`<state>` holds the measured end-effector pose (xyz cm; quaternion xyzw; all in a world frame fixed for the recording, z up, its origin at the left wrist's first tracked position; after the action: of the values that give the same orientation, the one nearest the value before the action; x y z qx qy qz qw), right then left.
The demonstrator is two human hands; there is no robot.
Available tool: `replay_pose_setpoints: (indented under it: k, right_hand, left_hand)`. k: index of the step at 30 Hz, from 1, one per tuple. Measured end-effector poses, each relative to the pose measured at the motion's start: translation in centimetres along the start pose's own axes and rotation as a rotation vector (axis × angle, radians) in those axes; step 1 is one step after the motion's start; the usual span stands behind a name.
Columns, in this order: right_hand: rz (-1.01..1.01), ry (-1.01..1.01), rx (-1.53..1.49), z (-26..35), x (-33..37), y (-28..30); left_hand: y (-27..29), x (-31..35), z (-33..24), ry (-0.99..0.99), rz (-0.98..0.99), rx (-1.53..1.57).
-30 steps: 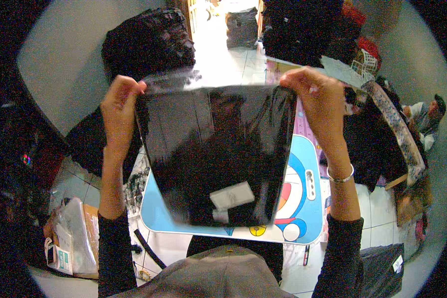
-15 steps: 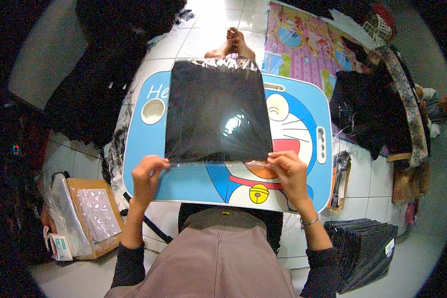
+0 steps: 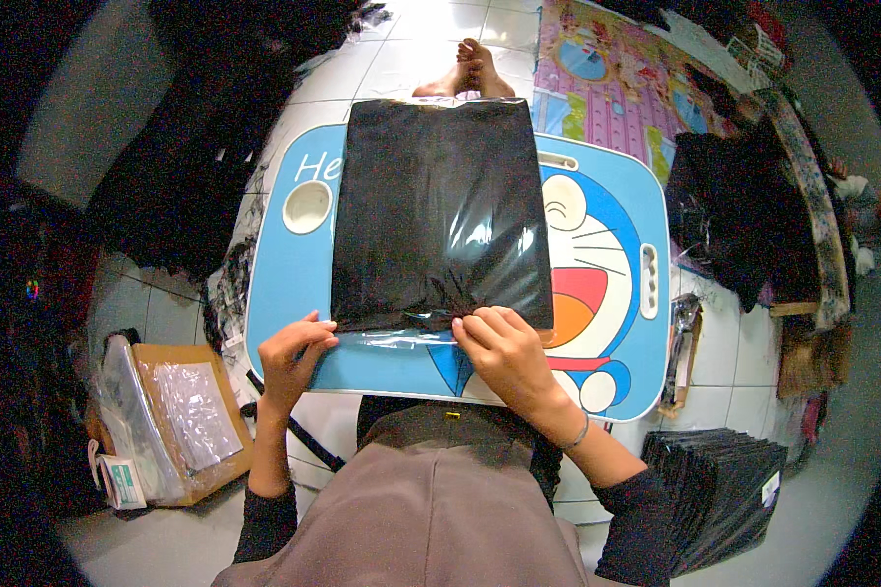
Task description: The person folds a black garment on a small table, places it into a clear plastic bag, seals the bag, and sets it aside. This process is repeated for multiple garments.
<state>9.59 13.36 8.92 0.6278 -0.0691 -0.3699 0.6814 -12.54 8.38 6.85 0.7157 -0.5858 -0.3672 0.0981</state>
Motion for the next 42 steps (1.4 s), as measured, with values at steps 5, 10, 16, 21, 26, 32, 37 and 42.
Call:
replay_pose_setpoints:
  k: [5, 10, 16, 21, 26, 32, 37, 42]
  right_hand:
    - [0.003, -0.129, -0.183, -2.1, -0.1, 0.4]
    - [0.071, -0.142, -0.189, -1.9, -1.0, 0.0]
    - [-0.006, -0.119, -0.238, -2.4, -0.6, 0.7]
    - [0.070, -0.364, -0.419, -4.9, -0.8, -0.4]
    - [0.161, -0.563, -0.271, -5.4, -1.0, -1.2]
    - [0.221, -0.724, -0.310, -8.8, 2.2, 1.3]
    - [-0.253, -0.997, -0.763, -12.3, 6.8, 1.5]
    - [-0.387, -0.815, -0.406, -11.1, 8.4, 2.4]
  left_hand:
    - [0.1, -0.2, 0.6, 0.108, -0.042, 0.004]
    - [0.2, -0.1, 1.2, 0.205, -0.096, -0.001]
    - [0.3, -0.1, 1.2, 0.167, -0.084, 0.026]
    - [0.0, -0.1, 2.0, 0.323, -0.120, 0.043]
    - [-0.6, -1.0, 1.0, 0.321, -0.145, -0.047]
    - [-0.6, -0.9, 0.6, 0.303, -0.230, -0.085]
    - [-0.8, -0.5, 0.6, 0.331, -0.259, -0.144]
    - [-1.2, -0.9, -2.6, 0.033, -0.199, -0.431]
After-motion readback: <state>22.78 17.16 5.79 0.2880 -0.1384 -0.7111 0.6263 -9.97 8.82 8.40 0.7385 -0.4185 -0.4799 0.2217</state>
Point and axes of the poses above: each hand's wrist, its own x-axis away from the middle knuckle, its own y-axis out of the back of the hand, z = x × y, the point moved 9 cm from there along -x, towards the middle knuckle, and after that the axes turned 5 degrees about -y, right-handed, at the moved point
